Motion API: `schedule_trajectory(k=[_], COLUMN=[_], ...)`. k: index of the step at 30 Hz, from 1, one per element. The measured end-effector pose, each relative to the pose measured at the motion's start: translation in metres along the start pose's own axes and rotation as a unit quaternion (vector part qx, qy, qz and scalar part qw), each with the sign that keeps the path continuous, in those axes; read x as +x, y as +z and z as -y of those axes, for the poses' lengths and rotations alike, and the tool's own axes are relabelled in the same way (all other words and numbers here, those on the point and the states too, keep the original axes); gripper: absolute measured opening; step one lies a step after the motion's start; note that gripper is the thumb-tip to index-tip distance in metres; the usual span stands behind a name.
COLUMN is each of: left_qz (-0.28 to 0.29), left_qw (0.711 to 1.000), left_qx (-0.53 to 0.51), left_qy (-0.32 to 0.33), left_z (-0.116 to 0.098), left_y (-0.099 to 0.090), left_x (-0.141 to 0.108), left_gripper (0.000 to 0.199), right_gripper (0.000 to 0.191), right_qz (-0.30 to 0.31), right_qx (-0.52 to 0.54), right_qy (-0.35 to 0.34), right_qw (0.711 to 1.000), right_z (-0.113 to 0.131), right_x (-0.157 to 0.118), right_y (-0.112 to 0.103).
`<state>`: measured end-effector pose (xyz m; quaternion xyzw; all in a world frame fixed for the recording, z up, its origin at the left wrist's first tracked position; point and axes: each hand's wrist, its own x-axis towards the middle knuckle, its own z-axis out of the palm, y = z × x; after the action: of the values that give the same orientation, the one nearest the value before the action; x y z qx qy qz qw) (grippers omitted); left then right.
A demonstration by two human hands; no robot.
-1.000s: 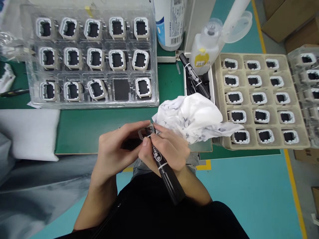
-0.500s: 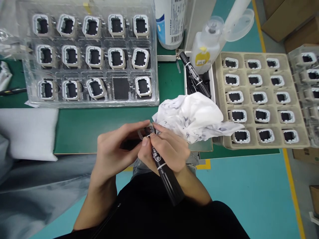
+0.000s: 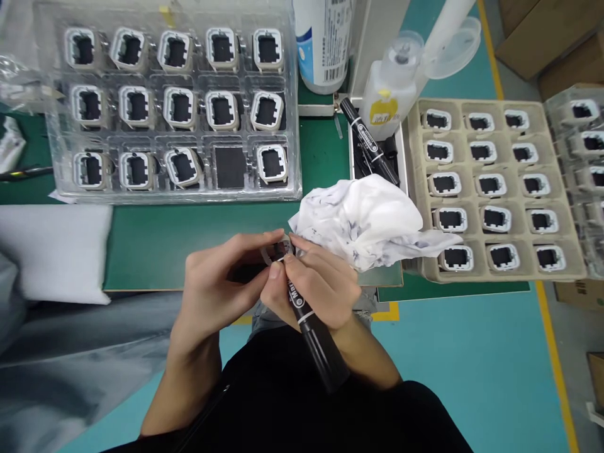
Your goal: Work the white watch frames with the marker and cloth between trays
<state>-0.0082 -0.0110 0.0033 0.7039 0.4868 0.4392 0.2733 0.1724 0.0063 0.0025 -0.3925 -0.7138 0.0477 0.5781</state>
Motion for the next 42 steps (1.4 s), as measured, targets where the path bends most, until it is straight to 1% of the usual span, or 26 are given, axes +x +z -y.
schedule_trajectory(k=[4,9,14,18,24,28,32,36,39,42], left_qz=[-0.008,-0.011,-0.007,-0.012,-0.005,-0.003,-0.003,-0.003,-0.005,-0.003], left_qw=[1.0,1.0,1.0,0.999,0.999,0.999,0.999,0.999,0.999,0.999], left_qx=[-0.003,-0.007,-0.011,-0.011,-0.014,-0.013,-0.008,-0.006,-0.009,-0.005], left_qy=[-0.007,-0.01,-0.021,-0.032,-0.044,-0.042,-0.034,-0.035,-0.037,-0.045], left_z=[-0.0001,0.0007,0.0007,0.0004,0.0018,0.0022,0.003,0.0038,0.0036,0.0031], left_y=[0.0016,0.0022,0.0015,0.0016,-0.0002,-0.0003,0.0003,0.0008,0.0011,0.0006], left_x=[-0.0008,-0.0014,-0.0019,-0.0031,-0.0025,-0.0015,-0.0018,-0.0029,-0.0037,-0.0036], left_gripper=[0.046,0.048,0.043,0.038,0.043,0.045,0.046,0.045,0.045,0.044], right_gripper=[0.018,0.02,0.02,0.023,0.023,0.021,0.019,0.021,0.02,0.024], right_qz=[-0.006,0.002,-0.016,-0.033,-0.01,-0.02,-0.008,-0.004,-0.012,-0.018], right_qx=[0.007,-0.004,0.006,-0.004,0.011,0.017,0.008,0.015,0.023,0.015], right_qy=[0.014,0.015,-0.012,-0.009,-0.008,-0.003,0.007,0.011,0.012,0.011], right_qw=[1.0,1.0,1.0,0.999,1.0,1.0,1.0,1.0,1.0,1.0], right_z=[0.0005,0.0017,-0.001,-0.0015,-0.0007,-0.001,-0.0011,-0.0005,-0.0001,0.0002], right_x=[-0.0005,0.0014,0.0027,0.0022,0.0022,0.0014,-0.0002,-0.0008,-0.0014,-0.0015], right_y=[0.0009,0.0006,0.0047,0.0069,0.0043,0.0053,0.0062,0.0061,0.0069,0.0077])
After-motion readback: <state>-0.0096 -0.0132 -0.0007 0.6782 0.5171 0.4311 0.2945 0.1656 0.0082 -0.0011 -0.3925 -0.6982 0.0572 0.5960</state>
